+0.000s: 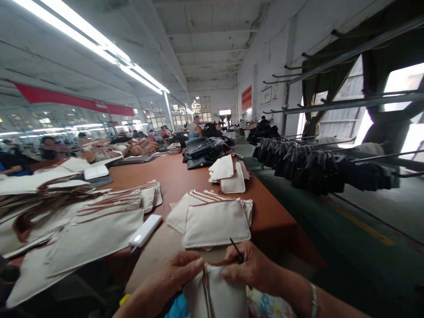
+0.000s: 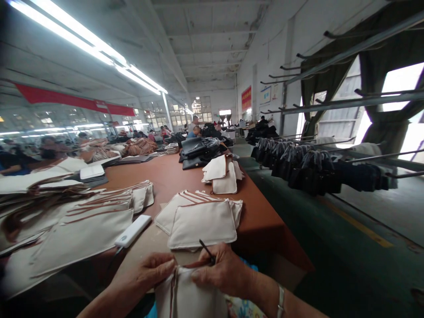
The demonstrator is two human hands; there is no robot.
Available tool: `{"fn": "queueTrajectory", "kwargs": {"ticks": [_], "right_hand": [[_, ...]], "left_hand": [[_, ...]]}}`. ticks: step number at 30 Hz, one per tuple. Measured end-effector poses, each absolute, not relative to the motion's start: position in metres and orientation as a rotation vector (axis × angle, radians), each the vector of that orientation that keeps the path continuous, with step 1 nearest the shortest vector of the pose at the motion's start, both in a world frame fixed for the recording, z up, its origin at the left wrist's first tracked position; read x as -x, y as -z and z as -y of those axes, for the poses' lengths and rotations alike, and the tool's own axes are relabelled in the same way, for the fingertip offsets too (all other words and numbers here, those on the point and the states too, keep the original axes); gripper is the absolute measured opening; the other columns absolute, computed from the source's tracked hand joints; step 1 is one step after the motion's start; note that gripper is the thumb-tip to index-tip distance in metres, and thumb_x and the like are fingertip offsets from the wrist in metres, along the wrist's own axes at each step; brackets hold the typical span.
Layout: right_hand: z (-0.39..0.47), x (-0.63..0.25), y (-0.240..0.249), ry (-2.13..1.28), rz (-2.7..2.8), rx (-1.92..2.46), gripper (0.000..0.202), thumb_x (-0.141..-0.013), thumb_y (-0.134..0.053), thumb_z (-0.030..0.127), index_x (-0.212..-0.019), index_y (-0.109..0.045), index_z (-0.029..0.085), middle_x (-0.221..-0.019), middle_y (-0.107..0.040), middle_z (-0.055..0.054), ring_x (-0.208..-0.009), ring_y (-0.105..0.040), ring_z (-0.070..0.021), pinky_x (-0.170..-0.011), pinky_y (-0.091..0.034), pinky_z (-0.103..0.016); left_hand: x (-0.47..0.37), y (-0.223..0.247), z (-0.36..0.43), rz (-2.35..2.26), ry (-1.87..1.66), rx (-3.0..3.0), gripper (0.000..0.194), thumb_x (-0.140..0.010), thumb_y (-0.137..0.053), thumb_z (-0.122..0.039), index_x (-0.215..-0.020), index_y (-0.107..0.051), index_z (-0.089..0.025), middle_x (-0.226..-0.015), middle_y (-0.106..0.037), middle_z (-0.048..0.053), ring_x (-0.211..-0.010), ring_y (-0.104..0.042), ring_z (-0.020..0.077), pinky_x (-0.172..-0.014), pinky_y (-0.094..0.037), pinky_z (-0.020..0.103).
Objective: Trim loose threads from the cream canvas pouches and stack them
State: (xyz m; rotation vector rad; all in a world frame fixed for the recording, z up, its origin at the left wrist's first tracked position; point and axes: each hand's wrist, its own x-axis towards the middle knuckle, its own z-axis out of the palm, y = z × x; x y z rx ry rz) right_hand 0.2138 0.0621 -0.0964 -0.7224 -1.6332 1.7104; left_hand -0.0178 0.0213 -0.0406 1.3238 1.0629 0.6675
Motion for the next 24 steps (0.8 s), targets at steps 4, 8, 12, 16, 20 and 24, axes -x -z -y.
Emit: {"fn": "queueTrajectory", "kwargs": {"ticks": [4, 8, 12, 16, 20, 24], "right_hand": [[-0.074, -0.222, 0.100, -1.633, 1.663, 0.752, 0.031, -0.067, -0.080, 0.036, -0.066, -0.058, 0.013, -0.058, -0.048, 0.004, -0.055, -0.039, -0.0088, -0.050, -0.030, -0.021], [-0.074, -0.229, 0.088, -1.449, 1.892, 0.710, 0.018, -0.071, -0.075, 0.026, -0.071, -0.063, 0.012, -0.066, -0.054, 0.002, -0.062, -0.046, -0.0108, -0.056, -0.035, -0.021], [-0.064, -0.232, 0.067, -1.455, 1.945, 0.706, 0.017, -0.082, -0.066, 0.027, -0.092, -0.069, 0.013, -0.078, -0.059, 0.000, -0.071, -0.050, -0.0128, -0.064, -0.040, -0.022], [-0.058, -0.231, 0.062, -1.590, 1.933, 0.614, 0.021, -0.082, -0.069, 0.028, -0.096, -0.064, 0.013, -0.079, -0.058, 0.001, -0.070, -0.048, -0.0115, -0.063, -0.039, -0.021], [-0.055, -0.228, 0.068, -1.530, 1.958, 0.604, 0.014, -0.083, -0.066, 0.024, -0.089, -0.062, 0.013, -0.074, -0.054, 0.003, -0.066, -0.044, -0.0100, -0.059, -0.036, -0.020], [-0.050, -0.225, 0.067, -1.356, 2.014, 0.623, 0.005, -0.085, -0.059, 0.018, -0.082, -0.059, 0.014, -0.072, -0.054, 0.003, -0.067, -0.045, -0.0102, -0.062, -0.036, -0.021]], "left_hand": [[0.013, 0.045, -0.029, -1.016, -0.625, -1.390, 0.049, -0.074, -0.077, -0.056, -0.081, -0.063, -0.010, -0.069, -0.047, -0.002, -0.064, -0.031, 0.0100, -0.057, -0.018, 0.023], [0.005, 0.043, -0.030, -1.004, -0.631, -1.494, 0.047, -0.074, -0.076, -0.055, -0.079, -0.063, -0.011, -0.070, -0.046, -0.003, -0.064, -0.033, 0.0102, -0.056, -0.020, 0.024], [-0.002, 0.043, -0.023, -0.965, -0.572, -1.493, 0.044, -0.078, -0.073, -0.054, -0.081, -0.061, -0.012, -0.069, -0.042, -0.004, -0.064, -0.031, 0.0103, -0.056, -0.019, 0.025], [-0.008, 0.039, -0.018, -0.916, -0.540, -1.492, 0.043, -0.079, -0.071, -0.054, -0.076, -0.058, -0.013, -0.069, -0.039, -0.004, -0.064, -0.030, 0.0105, -0.055, -0.019, 0.026], [-0.013, 0.042, -0.018, -0.939, -0.579, -1.500, 0.045, -0.077, -0.071, -0.055, -0.075, -0.061, -0.012, -0.068, -0.044, -0.002, -0.064, -0.033, 0.0111, -0.056, -0.021, 0.026], [-0.017, 0.050, -0.020, -1.027, -0.600, -1.500, 0.044, -0.075, -0.072, -0.054, -0.071, -0.061, -0.012, -0.064, -0.045, -0.002, -0.061, -0.033, 0.0111, -0.055, -0.023, 0.025]]}}
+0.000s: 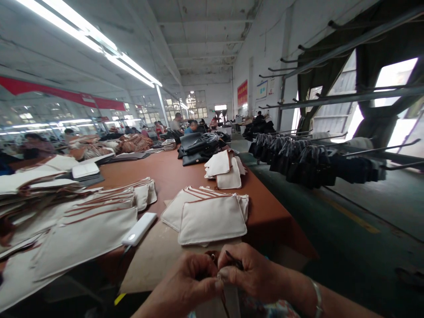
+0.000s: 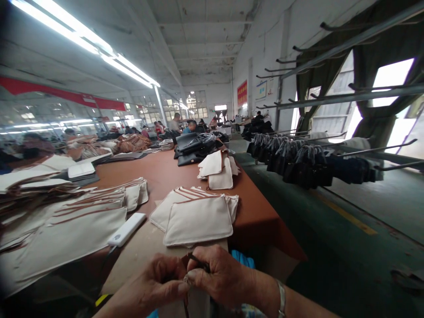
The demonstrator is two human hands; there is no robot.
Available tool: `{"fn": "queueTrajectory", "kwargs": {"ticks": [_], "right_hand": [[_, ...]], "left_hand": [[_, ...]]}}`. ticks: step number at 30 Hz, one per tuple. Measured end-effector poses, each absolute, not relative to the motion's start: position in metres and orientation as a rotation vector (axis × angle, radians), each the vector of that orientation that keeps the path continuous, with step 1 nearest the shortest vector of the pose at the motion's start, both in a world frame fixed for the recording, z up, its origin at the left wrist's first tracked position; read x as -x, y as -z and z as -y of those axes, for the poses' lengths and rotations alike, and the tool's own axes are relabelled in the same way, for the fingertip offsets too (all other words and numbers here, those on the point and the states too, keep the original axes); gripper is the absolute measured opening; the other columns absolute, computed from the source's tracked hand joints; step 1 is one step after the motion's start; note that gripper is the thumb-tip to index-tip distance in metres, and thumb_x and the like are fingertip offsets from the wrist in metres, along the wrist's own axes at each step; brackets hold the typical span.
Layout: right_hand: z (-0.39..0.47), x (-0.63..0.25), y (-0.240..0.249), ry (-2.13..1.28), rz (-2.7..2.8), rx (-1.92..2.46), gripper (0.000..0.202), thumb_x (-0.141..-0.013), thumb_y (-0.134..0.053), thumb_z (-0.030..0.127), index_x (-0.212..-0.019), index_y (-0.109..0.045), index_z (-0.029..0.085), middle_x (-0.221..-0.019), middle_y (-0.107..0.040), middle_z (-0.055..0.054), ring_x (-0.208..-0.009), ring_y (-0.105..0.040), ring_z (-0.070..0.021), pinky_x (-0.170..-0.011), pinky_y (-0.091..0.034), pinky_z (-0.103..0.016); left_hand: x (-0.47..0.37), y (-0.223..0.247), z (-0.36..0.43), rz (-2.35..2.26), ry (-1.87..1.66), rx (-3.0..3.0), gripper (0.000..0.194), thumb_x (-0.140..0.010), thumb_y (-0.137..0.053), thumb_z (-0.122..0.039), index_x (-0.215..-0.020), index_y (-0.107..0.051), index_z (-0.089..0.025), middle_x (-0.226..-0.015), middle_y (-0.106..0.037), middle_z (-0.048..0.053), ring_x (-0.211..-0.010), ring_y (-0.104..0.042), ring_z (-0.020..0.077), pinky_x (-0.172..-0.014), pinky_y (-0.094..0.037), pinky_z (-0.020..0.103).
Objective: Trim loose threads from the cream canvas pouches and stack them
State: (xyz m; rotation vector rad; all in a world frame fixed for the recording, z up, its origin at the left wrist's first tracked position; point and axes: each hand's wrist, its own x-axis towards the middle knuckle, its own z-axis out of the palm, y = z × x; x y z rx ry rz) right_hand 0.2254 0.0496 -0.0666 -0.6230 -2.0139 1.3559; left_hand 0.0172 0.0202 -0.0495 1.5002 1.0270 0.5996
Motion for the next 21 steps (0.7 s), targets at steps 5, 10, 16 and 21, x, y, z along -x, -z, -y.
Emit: {"fn": "queueTrajectory", "kwargs": {"ticks": [5, 10, 16, 21], "right_hand": [[-0.048, -0.225, 0.071, -1.426, 1.931, 0.682, 0.010, -0.084, -0.057, 0.023, -0.078, -0.056, 0.014, -0.067, -0.048, 0.004, -0.062, -0.039, -0.0098, -0.058, -0.032, -0.022], [-0.050, -0.226, 0.079, -1.498, 1.846, 0.709, 0.021, -0.084, -0.061, 0.034, -0.078, -0.058, 0.014, -0.067, -0.047, 0.003, -0.062, -0.038, -0.0102, -0.056, -0.031, -0.022], [-0.047, -0.226, 0.076, -1.436, 1.877, 0.829, 0.012, -0.073, -0.068, 0.021, -0.075, -0.058, 0.015, -0.064, -0.050, 0.004, -0.061, -0.040, -0.0096, -0.055, -0.030, -0.021], [-0.045, -0.228, 0.074, -1.513, 1.844, 0.759, 0.008, -0.072, -0.065, 0.021, -0.074, -0.062, 0.013, -0.063, -0.052, 0.004, -0.060, -0.039, -0.0088, -0.054, -0.030, -0.020]], "left_hand": [[-0.023, 0.046, -0.018, -1.111, -0.604, -1.465, 0.028, -0.074, -0.067, -0.039, -0.073, -0.065, -0.011, -0.063, -0.047, -0.002, -0.060, -0.036, 0.0117, -0.055, -0.024, 0.025], [-0.035, 0.033, -0.015, -1.215, -0.563, -1.557, 0.019, -0.074, -0.057, -0.032, -0.067, -0.058, -0.014, -0.064, -0.045, -0.004, -0.061, -0.035, 0.0116, -0.055, -0.026, 0.024], [-0.041, 0.033, -0.014, -1.330, -0.525, -1.679, 0.009, -0.071, -0.051, -0.021, -0.068, -0.056, -0.015, -0.065, -0.044, -0.004, -0.062, -0.037, 0.0114, -0.054, -0.027, 0.022], [-0.033, 0.050, -0.015, -1.263, -0.550, -1.669, 0.010, -0.075, -0.051, -0.023, -0.069, -0.054, -0.016, -0.063, -0.041, -0.006, -0.061, -0.034, 0.0106, -0.054, -0.026, 0.022]]}}
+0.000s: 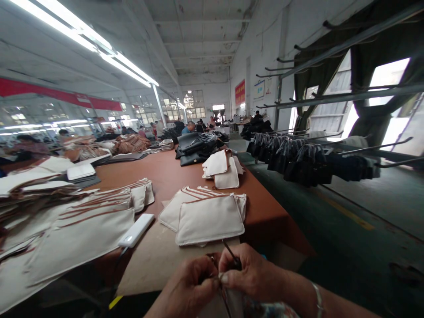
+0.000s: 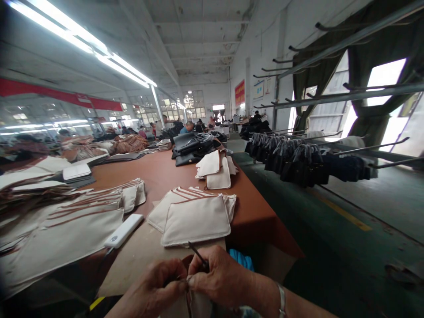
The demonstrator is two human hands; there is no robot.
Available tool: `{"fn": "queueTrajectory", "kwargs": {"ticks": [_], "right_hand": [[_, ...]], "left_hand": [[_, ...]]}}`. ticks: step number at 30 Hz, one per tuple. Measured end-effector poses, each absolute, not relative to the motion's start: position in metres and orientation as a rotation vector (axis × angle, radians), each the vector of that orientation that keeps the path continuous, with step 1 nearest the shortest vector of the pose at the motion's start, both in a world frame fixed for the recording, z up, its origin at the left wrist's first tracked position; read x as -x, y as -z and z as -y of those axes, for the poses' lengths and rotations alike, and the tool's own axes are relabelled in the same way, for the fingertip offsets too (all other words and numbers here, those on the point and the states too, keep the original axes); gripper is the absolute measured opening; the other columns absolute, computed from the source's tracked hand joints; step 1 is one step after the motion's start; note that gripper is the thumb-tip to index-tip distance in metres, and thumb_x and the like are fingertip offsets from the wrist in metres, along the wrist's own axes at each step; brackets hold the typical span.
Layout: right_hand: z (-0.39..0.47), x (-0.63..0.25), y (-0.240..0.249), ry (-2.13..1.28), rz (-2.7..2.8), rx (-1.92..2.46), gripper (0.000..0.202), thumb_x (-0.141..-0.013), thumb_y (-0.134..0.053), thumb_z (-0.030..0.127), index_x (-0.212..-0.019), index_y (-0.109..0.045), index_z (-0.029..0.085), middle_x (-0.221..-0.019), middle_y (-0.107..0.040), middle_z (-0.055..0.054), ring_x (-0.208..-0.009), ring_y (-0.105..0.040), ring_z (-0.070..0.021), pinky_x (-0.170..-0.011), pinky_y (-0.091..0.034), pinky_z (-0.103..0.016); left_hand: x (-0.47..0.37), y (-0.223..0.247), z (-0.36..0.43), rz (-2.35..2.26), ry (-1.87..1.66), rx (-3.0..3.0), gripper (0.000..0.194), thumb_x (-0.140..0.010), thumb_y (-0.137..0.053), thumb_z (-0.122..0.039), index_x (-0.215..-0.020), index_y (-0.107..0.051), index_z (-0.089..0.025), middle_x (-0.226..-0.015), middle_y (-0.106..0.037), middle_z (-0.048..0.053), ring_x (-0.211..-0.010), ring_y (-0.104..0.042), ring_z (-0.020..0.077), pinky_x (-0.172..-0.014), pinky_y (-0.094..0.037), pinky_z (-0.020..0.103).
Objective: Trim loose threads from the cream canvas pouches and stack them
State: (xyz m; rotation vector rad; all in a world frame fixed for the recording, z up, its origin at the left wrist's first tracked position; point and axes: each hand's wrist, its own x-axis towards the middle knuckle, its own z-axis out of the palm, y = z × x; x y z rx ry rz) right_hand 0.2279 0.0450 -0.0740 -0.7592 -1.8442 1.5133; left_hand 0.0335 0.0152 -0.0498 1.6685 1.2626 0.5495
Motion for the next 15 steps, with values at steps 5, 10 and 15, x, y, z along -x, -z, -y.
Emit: {"fn": "queueTrajectory", "kwargs": {"ticks": [5, 10, 15], "right_hand": [[-0.045, -0.228, 0.078, -1.762, 1.683, 0.748, 0.018, -0.070, -0.069, 0.028, -0.076, -0.062, 0.013, -0.059, -0.053, 0.005, -0.049, -0.038, -0.0052, -0.045, -0.029, -0.017], [-0.046, -0.228, 0.083, -2.018, 1.470, 0.776, 0.019, -0.065, -0.068, 0.028, -0.077, -0.061, 0.015, -0.052, -0.054, 0.006, -0.032, -0.038, -0.0052, -0.032, -0.029, -0.015], [-0.044, -0.227, 0.089, -2.050, 1.346, 0.725, 0.021, -0.065, -0.066, 0.030, -0.078, -0.062, 0.015, -0.052, -0.056, 0.005, -0.029, -0.036, -0.0048, -0.028, -0.029, -0.015]], "left_hand": [[-0.033, 0.051, -0.014, -1.163, -0.578, -1.562, 0.010, -0.075, -0.055, -0.024, -0.070, -0.054, -0.015, -0.065, -0.045, -0.004, -0.061, -0.035, 0.0105, -0.054, -0.026, 0.022], [-0.037, 0.040, -0.009, -1.004, -0.599, -1.414, 0.025, -0.080, -0.065, -0.037, -0.071, -0.055, -0.016, -0.066, -0.047, -0.003, -0.062, -0.038, 0.0113, -0.057, -0.031, 0.021], [-0.035, 0.051, -0.010, -0.937, -0.685, -1.310, 0.038, -0.078, -0.072, -0.049, -0.073, -0.059, -0.014, -0.073, -0.056, 0.001, -0.068, -0.047, 0.0137, -0.062, -0.036, 0.023]]}}
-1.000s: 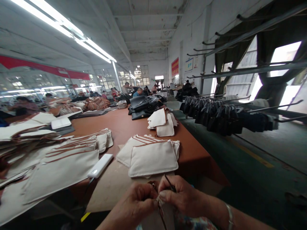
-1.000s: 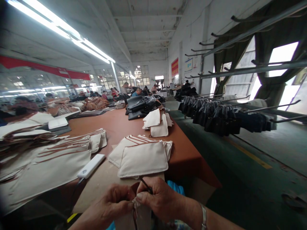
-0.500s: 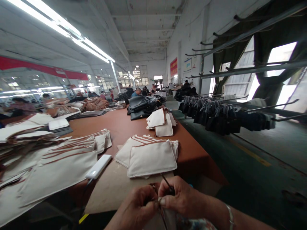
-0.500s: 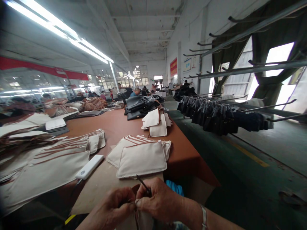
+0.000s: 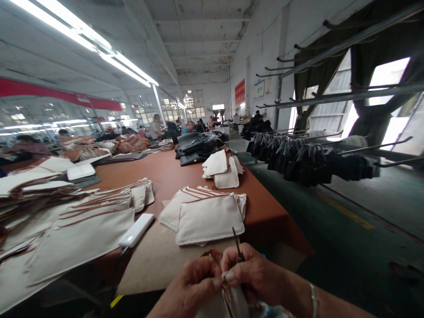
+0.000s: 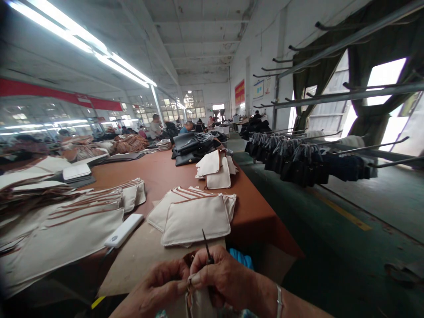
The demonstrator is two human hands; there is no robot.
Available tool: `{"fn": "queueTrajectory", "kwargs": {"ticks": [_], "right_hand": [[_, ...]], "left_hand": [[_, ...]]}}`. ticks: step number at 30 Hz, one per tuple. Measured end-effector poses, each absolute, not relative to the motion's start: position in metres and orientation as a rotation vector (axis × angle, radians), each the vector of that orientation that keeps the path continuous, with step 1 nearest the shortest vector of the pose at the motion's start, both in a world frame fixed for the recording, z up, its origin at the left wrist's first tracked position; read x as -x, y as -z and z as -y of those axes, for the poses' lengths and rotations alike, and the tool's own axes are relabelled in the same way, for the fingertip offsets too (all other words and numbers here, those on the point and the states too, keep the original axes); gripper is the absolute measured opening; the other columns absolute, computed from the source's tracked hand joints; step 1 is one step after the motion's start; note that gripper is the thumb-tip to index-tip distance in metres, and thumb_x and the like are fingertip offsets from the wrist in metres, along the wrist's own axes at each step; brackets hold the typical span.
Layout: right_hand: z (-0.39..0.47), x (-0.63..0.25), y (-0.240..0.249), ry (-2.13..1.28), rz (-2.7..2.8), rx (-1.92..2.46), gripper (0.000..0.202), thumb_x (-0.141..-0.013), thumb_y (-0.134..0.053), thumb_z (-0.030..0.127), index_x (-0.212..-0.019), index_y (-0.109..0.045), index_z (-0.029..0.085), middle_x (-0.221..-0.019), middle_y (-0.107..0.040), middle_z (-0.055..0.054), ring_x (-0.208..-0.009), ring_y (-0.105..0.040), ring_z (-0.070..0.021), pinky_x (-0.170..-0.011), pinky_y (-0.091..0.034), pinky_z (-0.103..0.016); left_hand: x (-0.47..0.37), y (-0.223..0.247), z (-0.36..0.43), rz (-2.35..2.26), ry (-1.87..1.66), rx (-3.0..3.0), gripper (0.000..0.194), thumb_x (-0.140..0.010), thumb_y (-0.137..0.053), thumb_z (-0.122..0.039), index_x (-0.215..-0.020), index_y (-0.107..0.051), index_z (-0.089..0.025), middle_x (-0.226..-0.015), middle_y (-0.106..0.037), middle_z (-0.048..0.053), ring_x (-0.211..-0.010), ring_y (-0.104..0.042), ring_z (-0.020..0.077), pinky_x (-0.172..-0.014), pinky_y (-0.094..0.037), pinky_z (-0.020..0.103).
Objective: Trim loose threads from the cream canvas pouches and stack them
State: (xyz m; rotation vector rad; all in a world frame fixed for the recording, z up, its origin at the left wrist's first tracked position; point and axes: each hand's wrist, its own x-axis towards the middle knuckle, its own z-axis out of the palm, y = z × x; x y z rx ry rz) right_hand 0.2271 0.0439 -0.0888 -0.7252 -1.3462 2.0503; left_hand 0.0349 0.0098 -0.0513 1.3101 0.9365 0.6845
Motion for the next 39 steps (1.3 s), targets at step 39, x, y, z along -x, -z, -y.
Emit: {"fn": "queueTrajectory", "kwargs": {"ticks": [39], "right_hand": [[-0.005, -0.275, 0.061, -0.910, 2.402, 1.080, 0.028, -0.097, -0.042, 0.029, -0.089, -0.066, 0.019, -0.085, -0.069, -0.009, -0.076, -0.063, -0.0201, -0.070, -0.042, -0.027]], "left_hand": [[-0.057, 0.050, 0.005, -1.416, -0.706, -1.552, 0.014, -0.072, -0.056, -0.030, -0.066, -0.052, -0.019, -0.061, -0.038, -0.006, -0.059, -0.033, 0.0117, -0.053, -0.026, 0.023]]}}
